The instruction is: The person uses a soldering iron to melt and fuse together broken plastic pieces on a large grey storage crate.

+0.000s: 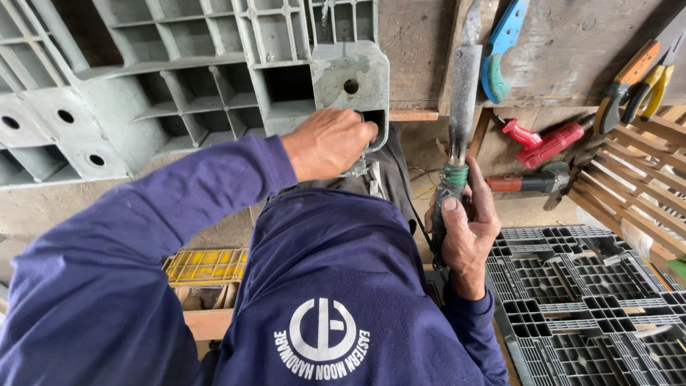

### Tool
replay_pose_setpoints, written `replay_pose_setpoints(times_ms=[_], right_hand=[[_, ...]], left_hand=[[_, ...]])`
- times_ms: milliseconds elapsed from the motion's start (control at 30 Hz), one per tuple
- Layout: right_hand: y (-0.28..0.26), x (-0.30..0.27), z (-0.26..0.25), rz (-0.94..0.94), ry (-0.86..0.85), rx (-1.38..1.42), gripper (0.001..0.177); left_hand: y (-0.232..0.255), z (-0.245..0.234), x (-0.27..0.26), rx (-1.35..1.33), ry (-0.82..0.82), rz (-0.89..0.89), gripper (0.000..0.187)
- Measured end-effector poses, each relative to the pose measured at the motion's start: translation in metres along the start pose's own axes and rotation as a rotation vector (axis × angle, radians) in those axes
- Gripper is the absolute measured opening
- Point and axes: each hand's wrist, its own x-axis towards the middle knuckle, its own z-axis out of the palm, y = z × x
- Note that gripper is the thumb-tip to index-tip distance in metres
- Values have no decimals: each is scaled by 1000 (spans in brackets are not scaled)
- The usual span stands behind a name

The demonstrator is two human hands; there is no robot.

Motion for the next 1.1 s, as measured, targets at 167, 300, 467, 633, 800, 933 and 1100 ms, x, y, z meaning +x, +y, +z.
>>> replay_pose_setpoints(times_ms=[167, 300, 467, 633, 800, 933, 1100], right_hand=[[1, 3, -5, 13, 14, 24, 78], [1, 7, -6, 14, 17, 10, 78], [3, 7, -4, 36, 12, -12, 78], [7, 5, -3, 33, -9, -37, 77], [6, 3, -12, 43, -70, -87, 83], [-1, 3, -15, 111, -118, -25, 76], [-10, 1, -23, 108, -140, -231, 73]], left_hand=[[3, -11, -30, -151, 314, 78, 23], [8, -12, -39, -4, 486, 167, 22], [-3, 1, -20, 5, 149, 50, 12], [-10, 3, -20, 252, 285, 188, 9], [-19, -4, -7, 58, -107, 5, 13], [-4, 8, -14, 208, 376, 192, 11], [-10, -20, -31, -137, -37, -2, 21]])
